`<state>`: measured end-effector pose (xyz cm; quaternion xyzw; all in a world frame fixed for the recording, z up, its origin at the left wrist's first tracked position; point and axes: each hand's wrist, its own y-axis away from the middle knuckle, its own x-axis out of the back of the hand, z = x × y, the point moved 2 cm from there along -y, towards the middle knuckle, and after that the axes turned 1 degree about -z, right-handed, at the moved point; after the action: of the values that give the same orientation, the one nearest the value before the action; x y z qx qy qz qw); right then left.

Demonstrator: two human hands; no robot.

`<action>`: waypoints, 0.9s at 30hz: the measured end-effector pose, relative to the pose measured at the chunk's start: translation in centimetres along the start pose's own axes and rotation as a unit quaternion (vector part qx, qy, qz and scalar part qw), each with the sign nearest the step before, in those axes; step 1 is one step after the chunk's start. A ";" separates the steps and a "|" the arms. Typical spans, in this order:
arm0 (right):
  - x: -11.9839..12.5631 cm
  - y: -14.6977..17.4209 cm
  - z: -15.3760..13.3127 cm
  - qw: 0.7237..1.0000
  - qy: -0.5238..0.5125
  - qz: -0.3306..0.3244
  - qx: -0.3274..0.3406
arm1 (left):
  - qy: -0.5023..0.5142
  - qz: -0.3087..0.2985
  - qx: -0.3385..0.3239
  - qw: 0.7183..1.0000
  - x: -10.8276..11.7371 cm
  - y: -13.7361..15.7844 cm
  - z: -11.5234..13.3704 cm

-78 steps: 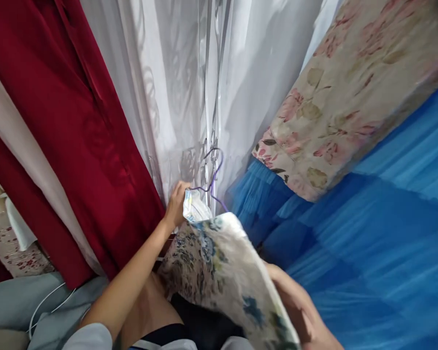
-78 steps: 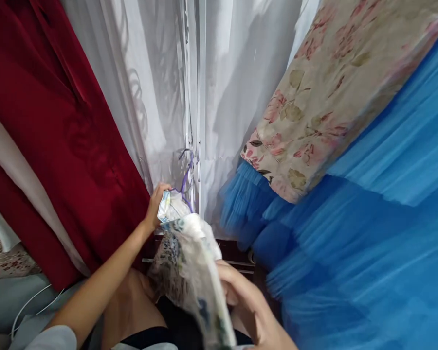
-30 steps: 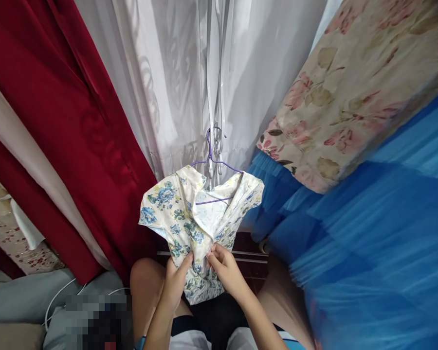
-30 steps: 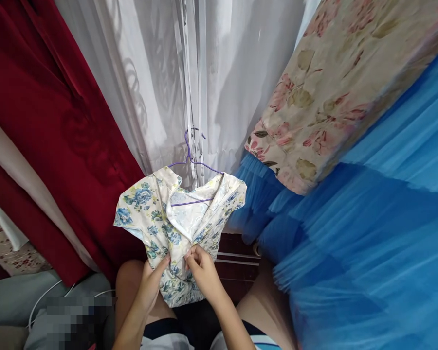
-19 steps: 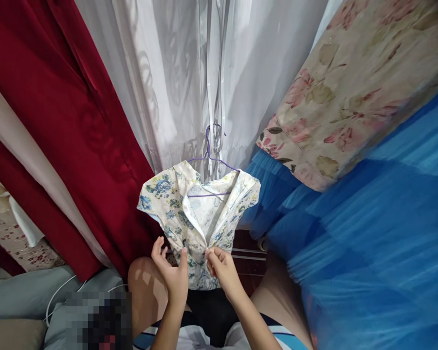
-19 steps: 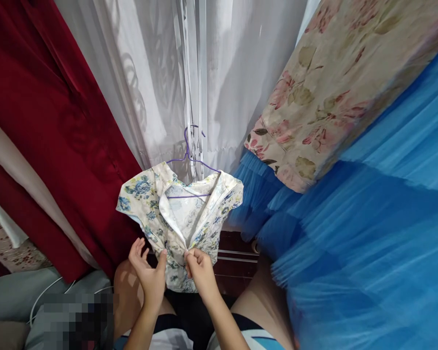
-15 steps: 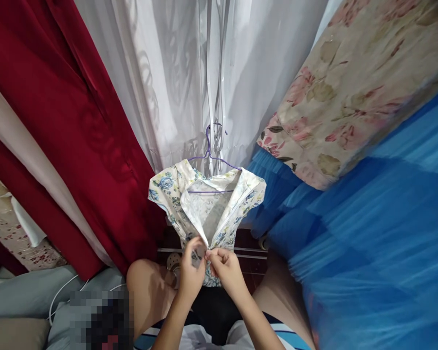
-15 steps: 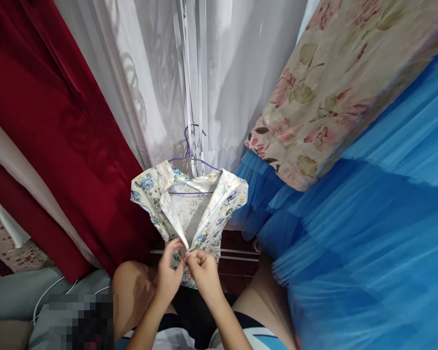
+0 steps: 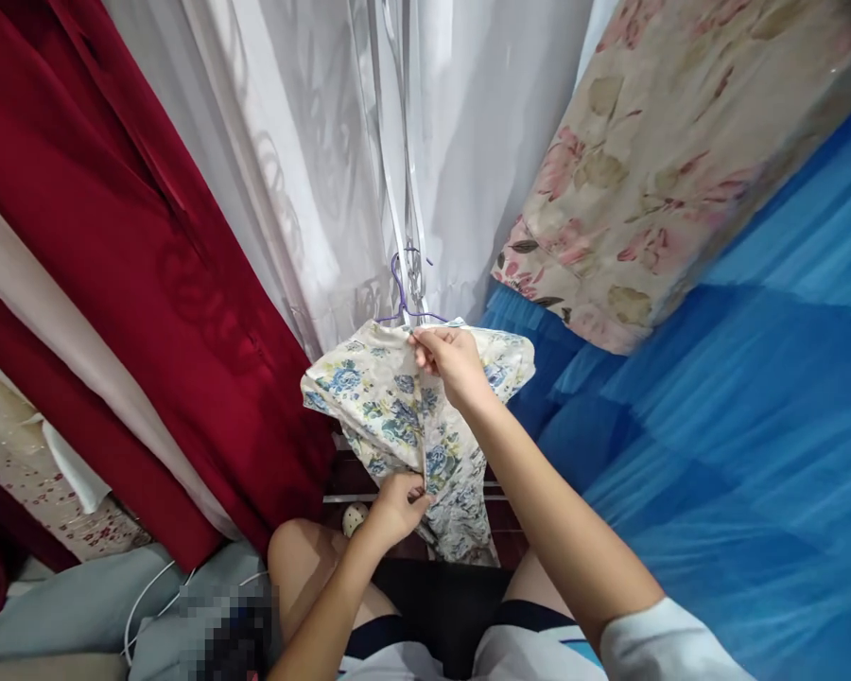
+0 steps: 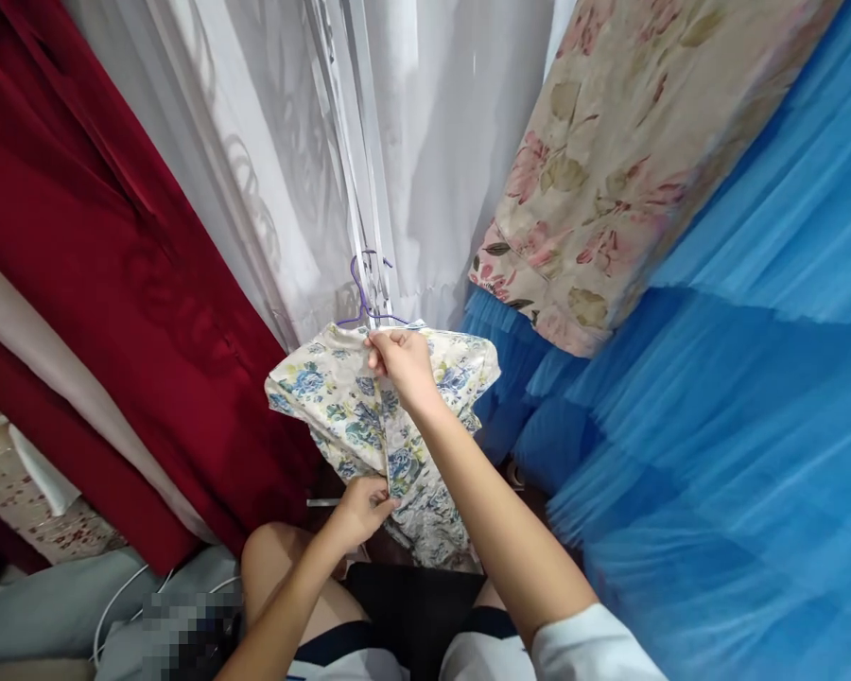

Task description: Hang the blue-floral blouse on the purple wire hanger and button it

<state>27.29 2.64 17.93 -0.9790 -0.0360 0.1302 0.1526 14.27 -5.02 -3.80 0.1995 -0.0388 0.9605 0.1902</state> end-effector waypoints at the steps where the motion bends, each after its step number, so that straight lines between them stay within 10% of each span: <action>1: -0.1 0.3 0.0 1.000 -0.007 0.006 0.009 | -0.017 -0.010 -0.005 1.000 1.1 0.0 0.5; 5: 0.1 2.4 1.0 1.000 -0.004 0.011 0.021 | -0.045 -0.024 -0.049 0.997 6.3 -0.4 5.1; 9: 0.3 3.6 1.2 0.998 0.044 -0.029 0.026 | -0.078 0.220 -0.205 0.951 11.2 -1.7 13.3; 15: 0.8 3.6 3.1 0.976 0.180 0.031 0.121 | -0.214 0.266 -0.357 0.870 11.3 -4.1 19.9; 23: 2.1 6.9 8.9 0.966 0.250 -0.012 0.063 | 0.139 0.571 -0.225 0.777 19.6 -3.8 11.7; 27: 1.5 9.3 9.6 0.983 0.176 -0.042 0.015 | 0.457 0.498 -0.025 0.736 18.5 -5.1 5.0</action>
<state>26.49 -3.25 5.84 -0.9818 -0.0476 -0.0500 0.1768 2.30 5.42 8.11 -0.3162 -0.0654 0.8923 -0.3156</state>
